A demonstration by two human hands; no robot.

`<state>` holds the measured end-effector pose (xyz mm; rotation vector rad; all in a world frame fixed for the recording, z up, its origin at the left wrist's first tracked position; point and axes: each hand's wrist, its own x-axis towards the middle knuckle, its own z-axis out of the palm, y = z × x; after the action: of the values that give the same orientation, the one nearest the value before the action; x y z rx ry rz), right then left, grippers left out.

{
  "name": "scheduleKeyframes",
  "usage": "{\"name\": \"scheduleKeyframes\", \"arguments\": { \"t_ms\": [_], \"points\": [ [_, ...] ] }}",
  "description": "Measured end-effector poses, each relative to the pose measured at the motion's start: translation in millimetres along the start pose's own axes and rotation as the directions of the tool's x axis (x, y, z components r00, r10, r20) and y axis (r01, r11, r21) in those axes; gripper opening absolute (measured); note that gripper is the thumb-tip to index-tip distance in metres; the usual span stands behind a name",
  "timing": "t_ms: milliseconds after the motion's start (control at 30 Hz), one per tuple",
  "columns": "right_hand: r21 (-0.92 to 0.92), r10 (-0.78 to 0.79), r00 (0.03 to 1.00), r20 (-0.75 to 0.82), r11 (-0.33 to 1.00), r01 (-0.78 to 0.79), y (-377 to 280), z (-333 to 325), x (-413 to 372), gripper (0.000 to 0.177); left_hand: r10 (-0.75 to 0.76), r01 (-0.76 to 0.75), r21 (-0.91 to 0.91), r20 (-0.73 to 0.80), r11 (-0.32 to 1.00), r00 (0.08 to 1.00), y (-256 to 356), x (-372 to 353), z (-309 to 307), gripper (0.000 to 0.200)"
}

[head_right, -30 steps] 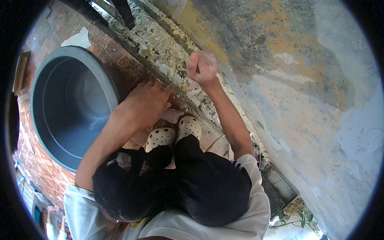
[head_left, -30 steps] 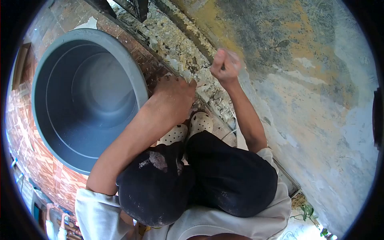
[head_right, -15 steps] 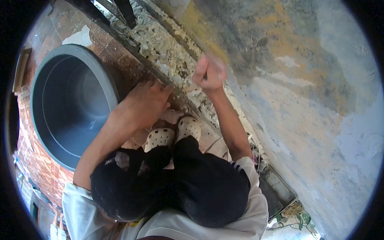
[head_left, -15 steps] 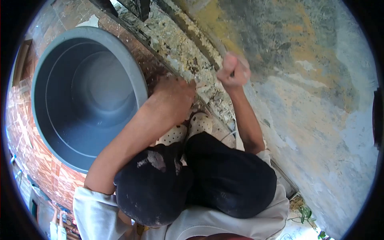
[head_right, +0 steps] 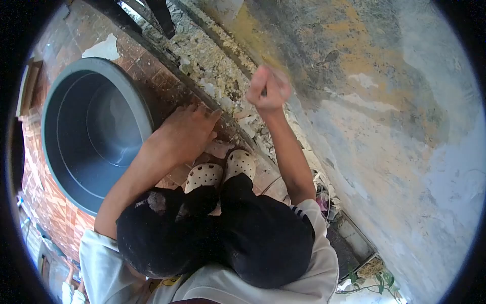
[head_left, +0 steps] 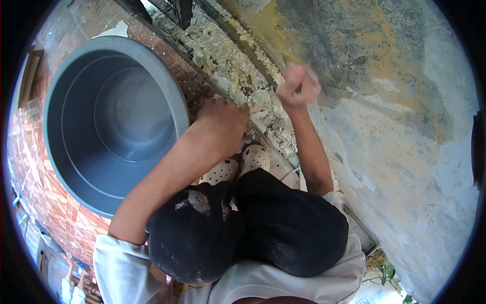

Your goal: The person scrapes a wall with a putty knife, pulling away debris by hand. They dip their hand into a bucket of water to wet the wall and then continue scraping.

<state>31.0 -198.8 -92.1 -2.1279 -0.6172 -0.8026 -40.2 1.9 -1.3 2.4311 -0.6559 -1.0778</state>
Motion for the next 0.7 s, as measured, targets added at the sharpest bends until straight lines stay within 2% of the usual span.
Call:
{"name": "scheduleKeyframes", "arguments": {
  "t_ms": [100, 133, 233, 267, 367, 400, 500, 600, 700],
  "points": [
    [-0.024, -0.15, 0.988, -0.044, 0.989, 0.149, -0.6, 11.5, 10.8, 0.031, 0.004, -0.004, 0.029, -0.028, 1.0, 1.0, -2.6, 4.4, -4.2, 0.045],
    [0.138, -0.109, 0.99, -0.095, 0.983, 0.121, 1.6, 9.4, 6.9, 0.029, 0.0, 0.001, 0.038, -0.034, 0.999, 0.999, -3.7, 4.2, -2.8, 0.045],
    [0.066, 0.002, 0.996, 0.084, 0.998, -0.007, 7.5, 13.0, 9.0, 0.028, 0.007, -0.006, 0.069, -0.02, 0.998, 1.0, 0.4, 5.1, 2.2, 0.044],
    [0.031, -0.112, 0.993, -0.021, 0.993, 0.113, 4.3, 12.6, 10.2, 0.03, -0.001, 0.003, 0.079, -0.016, 0.997, 1.0, -0.9, 5.1, 2.5, 0.044],
    [0.048, -0.018, 0.999, -0.038, 0.999, 0.02, 6.7, 9.1, 9.5, 0.033, 0.029, -0.029, 0.048, -0.012, 0.998, 0.999, -1.1, 1.8, -1.8, 0.045],
    [0.008, 0.033, 0.999, 0.002, 0.999, -0.033, 7.8, 16.7, 9.0, 0.035, 0.036, -0.034, 0.082, -0.016, 0.996, 0.999, -0.5, 3.4, -2.3, 0.045],
    [0.067, -0.002, 0.999, -0.054, 0.998, 0.006, 2.7, 7.7, 2.6, 0.036, 0.025, -0.024, 0.105, -0.011, 0.994, 1.0, -1.4, 2.5, 4.9, 0.046],
    [-0.03, -0.058, 0.998, 0.038, 0.998, 0.06, 10.8, 21.3, 0.5, 0.037, 0.038, -0.036, 0.102, -0.014, 0.994, 0.999, -0.9, 2.2, -5.1, 0.046],
    [-0.039, -0.042, 0.999, -0.023, 0.998, 0.041, 3.3, 9.8, 6.2, 0.036, 0.05, -0.052, 0.088, 0.027, 0.995, 0.998, 1.5, 0.1, 2.5, 0.046]
  ]
}}
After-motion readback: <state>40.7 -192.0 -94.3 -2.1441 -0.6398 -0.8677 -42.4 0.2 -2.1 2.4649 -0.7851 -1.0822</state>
